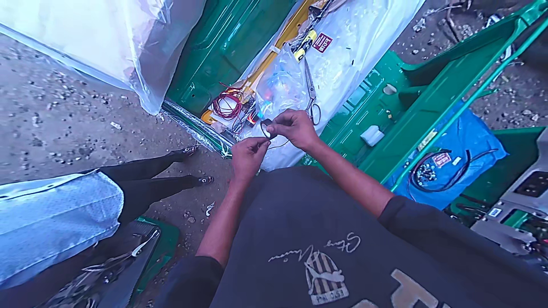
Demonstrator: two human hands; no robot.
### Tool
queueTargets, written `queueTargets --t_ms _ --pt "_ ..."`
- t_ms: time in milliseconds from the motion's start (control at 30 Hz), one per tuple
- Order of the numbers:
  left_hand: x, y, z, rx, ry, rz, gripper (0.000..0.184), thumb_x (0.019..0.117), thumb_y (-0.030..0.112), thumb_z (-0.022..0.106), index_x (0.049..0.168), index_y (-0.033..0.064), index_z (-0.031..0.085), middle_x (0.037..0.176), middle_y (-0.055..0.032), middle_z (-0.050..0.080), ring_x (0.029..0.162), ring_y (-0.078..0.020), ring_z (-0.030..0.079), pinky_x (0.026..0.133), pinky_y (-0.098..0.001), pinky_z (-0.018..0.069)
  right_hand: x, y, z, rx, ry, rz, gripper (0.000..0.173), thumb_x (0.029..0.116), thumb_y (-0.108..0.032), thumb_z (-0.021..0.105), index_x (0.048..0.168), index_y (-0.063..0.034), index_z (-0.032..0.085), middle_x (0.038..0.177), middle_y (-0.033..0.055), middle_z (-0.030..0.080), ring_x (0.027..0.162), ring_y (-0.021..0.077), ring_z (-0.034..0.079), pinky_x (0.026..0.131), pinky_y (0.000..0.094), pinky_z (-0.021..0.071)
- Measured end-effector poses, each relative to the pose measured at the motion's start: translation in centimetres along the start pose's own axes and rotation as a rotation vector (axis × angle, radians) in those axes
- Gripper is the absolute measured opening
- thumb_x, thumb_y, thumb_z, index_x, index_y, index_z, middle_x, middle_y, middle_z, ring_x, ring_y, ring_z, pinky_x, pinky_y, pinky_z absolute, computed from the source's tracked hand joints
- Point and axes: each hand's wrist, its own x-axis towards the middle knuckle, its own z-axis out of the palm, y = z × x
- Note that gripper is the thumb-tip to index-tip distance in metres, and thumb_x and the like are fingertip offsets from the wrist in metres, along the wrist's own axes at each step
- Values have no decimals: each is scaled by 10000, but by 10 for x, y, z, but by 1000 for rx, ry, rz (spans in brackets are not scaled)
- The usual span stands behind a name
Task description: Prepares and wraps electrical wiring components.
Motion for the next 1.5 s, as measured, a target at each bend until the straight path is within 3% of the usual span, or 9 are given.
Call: queueTargets --t_ms 167,300,400,533,700,933,1067,1400,1500 --pt "1 11 2 191 42 78 131 984 166 660 1018 71 743 896 -55 719 732 -128 658 688 -323 569 16 9 20 -135 69 55 407 883 -452 793 749 -96 650 692 16 590 624 139 559 617 374 484" --pt "2 5 -1 147 29 46 145 1008 163 629 1046 52 716 930 -67 698 739 -126 647 690 -310 573 10 32 19 114 -128 185 394 1088 -391 493 1130 -43 671 962 90 721 825 183 703 749 390 601" --pt "1 2 -2 100 31 25 134 1008 154 630 1053 50 701 933 -69 690 727 -120 636 680 -304 564 -9 34 14 351 -193 363 342 1088 -282 521 1328 -40 546 1043 156 703 808 247 724 703 403 627" --pt "2 1 -1 104 54 58 134 1006 145 633 1056 43 702 948 -77 688 745 -121 637 684 -295 562 -20 27 5 311 -106 313 408 888 -57 788 1257 9 629 1143 166 690 759 240 713 655 389 639" --pt "5 7 2 124 38 94 149 1020 137 601 1086 30 681 991 -97 684 801 -139 664 730 -308 586 -29 19 10 258 1 240 645 701 -49 936 1242 -52 585 1272 156 604 867 261 728 750 426 669" --pt "4 10 1 142 68 131 154 1012 138 615 1092 21 676 979 -99 682 779 -142 651 706 -297 573 -34 13 14 266 -44 154 119 950 -39 704 1041 38 699 893 120 731 713 166 693 680 329 612" --pt "3 14 -4 267 49 235 342 1021 126 602 1350 41 644 980 -143 682 827 -230 673 763 -372 586 -30 8 9 76 -94 34 115 991 -98 655 1050 -19 715 902 69 746 758 129 697 704 313 594" --pt "10 29 -14 197 22 99 130 969 162 672 1009 105 782 945 -44 716 772 -108 659 699 -302 566 -22 2 -5 -10 -224 -106 144 999 -23 602 1116 -3 684 1010 92 733 868 133 712 826 323 613" --pt "11 31 -20 58 -43 2 129 966 188 665 1006 132 774 916 -2 699 702 -70 615 638 -275 534 -16 2 -14 -166 -294 -283 310 911 -8 669 1218 -35 697 1013 96 685 766 123 623 698 284 555"
